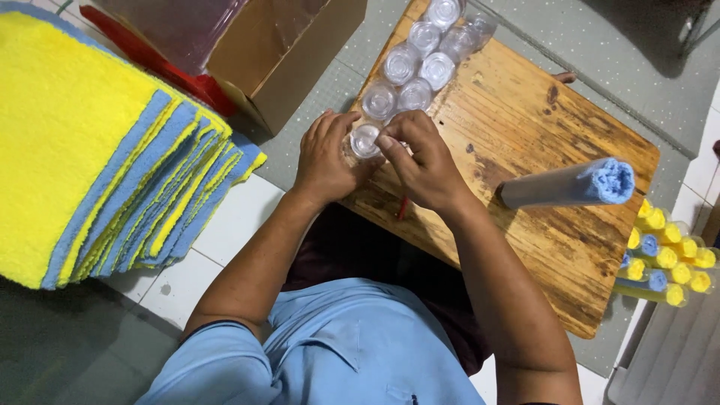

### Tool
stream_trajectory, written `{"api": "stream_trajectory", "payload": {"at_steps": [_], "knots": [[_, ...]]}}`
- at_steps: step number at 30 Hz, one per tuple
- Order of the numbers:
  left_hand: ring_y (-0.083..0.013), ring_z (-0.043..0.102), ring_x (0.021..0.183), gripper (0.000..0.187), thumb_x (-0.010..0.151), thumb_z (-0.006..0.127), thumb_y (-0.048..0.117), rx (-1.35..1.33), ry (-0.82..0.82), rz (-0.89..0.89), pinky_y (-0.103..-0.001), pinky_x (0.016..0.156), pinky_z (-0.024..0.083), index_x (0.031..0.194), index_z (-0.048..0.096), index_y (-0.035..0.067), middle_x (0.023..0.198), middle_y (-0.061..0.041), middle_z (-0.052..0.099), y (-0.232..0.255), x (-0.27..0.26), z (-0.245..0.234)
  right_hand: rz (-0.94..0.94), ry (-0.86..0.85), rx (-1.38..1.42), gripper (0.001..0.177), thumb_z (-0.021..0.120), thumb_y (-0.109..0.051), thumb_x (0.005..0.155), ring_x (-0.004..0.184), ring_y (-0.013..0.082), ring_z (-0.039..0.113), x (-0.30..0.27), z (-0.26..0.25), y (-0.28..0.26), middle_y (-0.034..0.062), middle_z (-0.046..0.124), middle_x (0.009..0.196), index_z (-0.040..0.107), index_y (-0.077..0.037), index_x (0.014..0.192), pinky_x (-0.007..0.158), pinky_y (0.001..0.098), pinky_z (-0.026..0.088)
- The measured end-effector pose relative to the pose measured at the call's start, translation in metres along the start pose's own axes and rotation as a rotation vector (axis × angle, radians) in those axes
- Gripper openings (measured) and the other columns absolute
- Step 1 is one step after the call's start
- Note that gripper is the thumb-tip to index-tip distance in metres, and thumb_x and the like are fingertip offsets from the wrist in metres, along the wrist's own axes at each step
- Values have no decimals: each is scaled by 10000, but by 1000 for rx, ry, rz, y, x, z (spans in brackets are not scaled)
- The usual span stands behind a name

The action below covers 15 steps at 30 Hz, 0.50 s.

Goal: The person places a blue rolled cloth into a clear plastic container and sets it aside. They then pick up a yellow cloth, lay it flat on a wooden board, and use a red brush to sweep the surface repeatedly.

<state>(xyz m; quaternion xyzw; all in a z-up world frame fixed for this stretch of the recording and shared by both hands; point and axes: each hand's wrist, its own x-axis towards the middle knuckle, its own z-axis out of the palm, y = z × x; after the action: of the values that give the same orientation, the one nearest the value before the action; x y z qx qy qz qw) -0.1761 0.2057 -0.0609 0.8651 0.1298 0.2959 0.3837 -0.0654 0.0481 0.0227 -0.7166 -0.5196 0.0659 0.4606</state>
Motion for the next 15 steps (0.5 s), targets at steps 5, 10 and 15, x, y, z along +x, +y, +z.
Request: {"api": "stream_trajectory", "payload": {"at_steps": [5,10,15], "knots": [[-394,606,1204,949,727,796,737,6,82,120,-530,1201,333,1387,583,89,1128,-165,646,1,3,-3,135,73,394,170,532,-173,1080,1074,223,572,-19,-7,-23,127,617,1108,640,-42,1064,957,374,437],[-379,497,1322,610,926,727,565,69,245,329,-502,1179,272,1314,650,101,1251,-95,608,32,2,-15,235,184,579,199,525,-168,1073,1040,202,607,-60,-21,-30,139,653,1051,633,-1,1077,982,375,454],[-330,717,886,250,894,767,241,-580,-180,381,-417,841,551,1109,775,114,930,-87,724,92,0,-5,278,273,579,211,529,-143,1055,989,212,643,-110,-33,-31,162,682,989,639,35,1077,952,408,492]]}}
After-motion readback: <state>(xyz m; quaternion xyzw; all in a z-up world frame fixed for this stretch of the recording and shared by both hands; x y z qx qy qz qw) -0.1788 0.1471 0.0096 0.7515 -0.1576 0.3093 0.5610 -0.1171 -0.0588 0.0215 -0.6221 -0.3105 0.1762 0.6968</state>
